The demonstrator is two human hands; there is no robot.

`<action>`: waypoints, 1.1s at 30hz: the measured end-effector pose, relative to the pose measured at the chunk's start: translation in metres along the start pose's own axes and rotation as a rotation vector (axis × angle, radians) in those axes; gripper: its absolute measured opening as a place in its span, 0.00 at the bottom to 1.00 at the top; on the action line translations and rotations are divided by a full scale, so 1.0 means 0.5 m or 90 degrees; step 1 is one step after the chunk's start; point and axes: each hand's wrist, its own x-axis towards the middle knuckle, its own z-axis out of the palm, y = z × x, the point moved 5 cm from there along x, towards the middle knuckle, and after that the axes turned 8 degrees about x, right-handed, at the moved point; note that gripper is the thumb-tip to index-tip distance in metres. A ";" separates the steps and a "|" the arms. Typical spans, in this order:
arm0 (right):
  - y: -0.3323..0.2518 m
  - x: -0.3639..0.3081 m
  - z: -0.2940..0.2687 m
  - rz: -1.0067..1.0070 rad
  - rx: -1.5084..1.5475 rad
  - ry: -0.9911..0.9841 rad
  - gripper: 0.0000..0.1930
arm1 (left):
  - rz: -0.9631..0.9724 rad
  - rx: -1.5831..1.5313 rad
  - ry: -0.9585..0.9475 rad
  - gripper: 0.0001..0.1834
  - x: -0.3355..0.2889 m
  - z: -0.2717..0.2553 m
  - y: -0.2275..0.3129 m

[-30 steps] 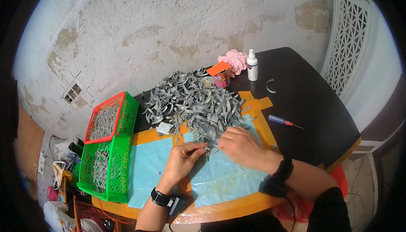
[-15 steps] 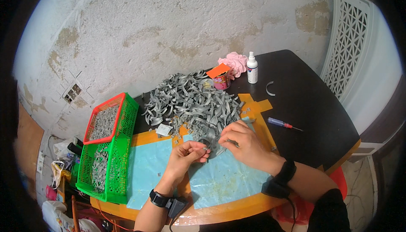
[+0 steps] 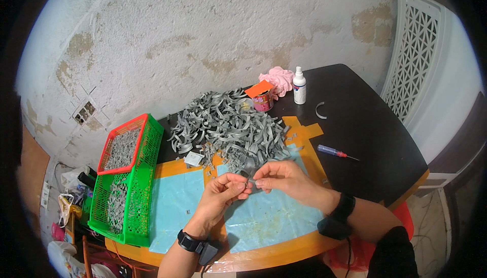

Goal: Manually attaching small metal eyelets or components to strips of material, likely for footwear manufacturing.

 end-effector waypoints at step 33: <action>0.015 0.000 0.001 0.073 0.065 -0.056 0.09 | -0.040 -0.045 -0.014 0.10 -0.010 0.010 0.002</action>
